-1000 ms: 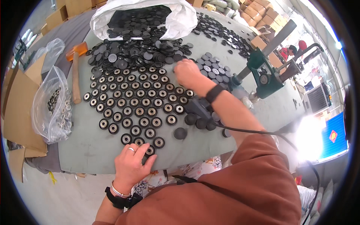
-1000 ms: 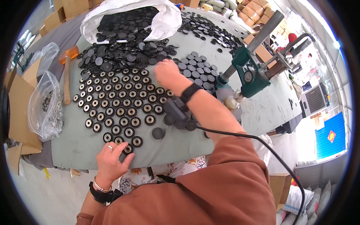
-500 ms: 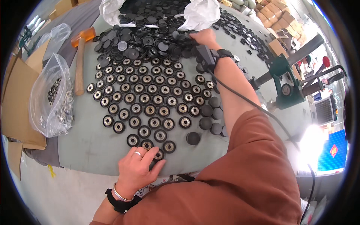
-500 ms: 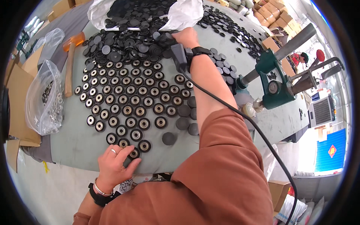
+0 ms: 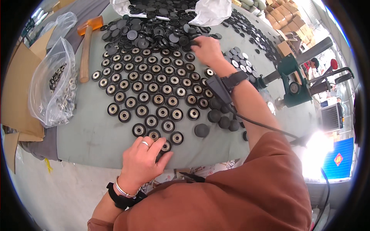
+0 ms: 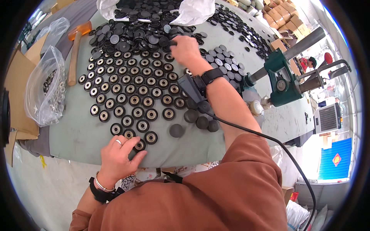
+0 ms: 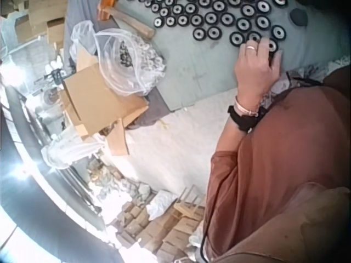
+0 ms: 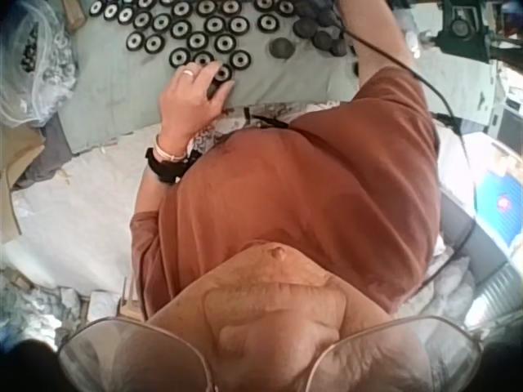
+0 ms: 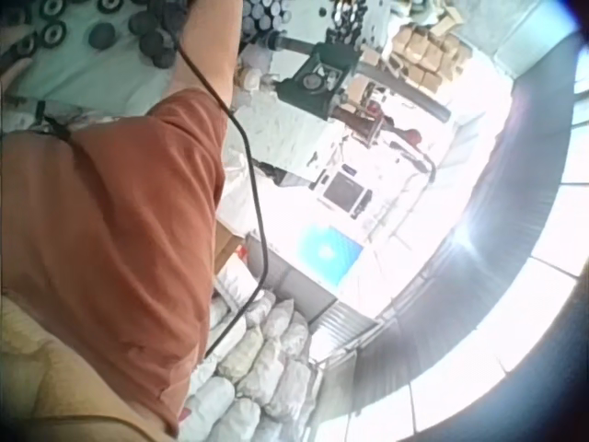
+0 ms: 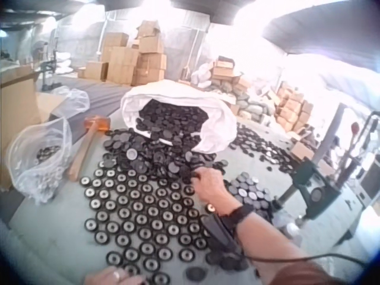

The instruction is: Assembling black rubber circular components onto metal rings/bearings at a workstation.

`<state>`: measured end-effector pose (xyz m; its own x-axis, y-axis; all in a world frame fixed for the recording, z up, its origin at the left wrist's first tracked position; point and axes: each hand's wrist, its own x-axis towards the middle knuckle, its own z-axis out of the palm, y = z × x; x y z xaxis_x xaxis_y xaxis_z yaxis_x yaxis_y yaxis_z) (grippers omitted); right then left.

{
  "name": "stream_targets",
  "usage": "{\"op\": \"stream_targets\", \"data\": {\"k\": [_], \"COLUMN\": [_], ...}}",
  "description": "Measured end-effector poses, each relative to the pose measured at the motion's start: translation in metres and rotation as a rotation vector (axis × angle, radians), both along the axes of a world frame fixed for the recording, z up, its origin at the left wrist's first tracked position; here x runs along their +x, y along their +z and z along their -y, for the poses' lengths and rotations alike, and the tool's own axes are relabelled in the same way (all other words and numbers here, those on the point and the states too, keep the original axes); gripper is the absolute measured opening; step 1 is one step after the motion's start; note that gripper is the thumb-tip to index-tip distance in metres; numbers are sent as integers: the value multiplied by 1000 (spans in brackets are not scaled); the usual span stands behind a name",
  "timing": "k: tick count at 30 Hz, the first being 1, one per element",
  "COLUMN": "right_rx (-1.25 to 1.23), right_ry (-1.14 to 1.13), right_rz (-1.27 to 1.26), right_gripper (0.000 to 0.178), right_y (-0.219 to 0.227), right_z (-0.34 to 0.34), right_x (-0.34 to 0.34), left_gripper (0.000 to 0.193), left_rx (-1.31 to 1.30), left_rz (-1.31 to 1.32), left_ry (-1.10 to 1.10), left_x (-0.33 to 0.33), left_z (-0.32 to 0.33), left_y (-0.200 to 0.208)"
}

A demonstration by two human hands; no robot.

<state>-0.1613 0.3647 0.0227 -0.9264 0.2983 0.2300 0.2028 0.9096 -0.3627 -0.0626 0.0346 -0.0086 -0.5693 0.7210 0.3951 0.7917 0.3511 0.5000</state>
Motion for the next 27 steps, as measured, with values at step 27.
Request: {"op": "stream_targets", "data": {"k": [27], "right_rx": [589], "right_ry": [314], "right_rz": [149], "right_gripper": [19], "right_y": [-13], "right_z": [20], "right_x": [18], "left_gripper": [36], "left_rx": [7], "left_rz": [-19], "left_ry": [6], "left_x": [-1], "left_z": [0], "left_y": [1]}}
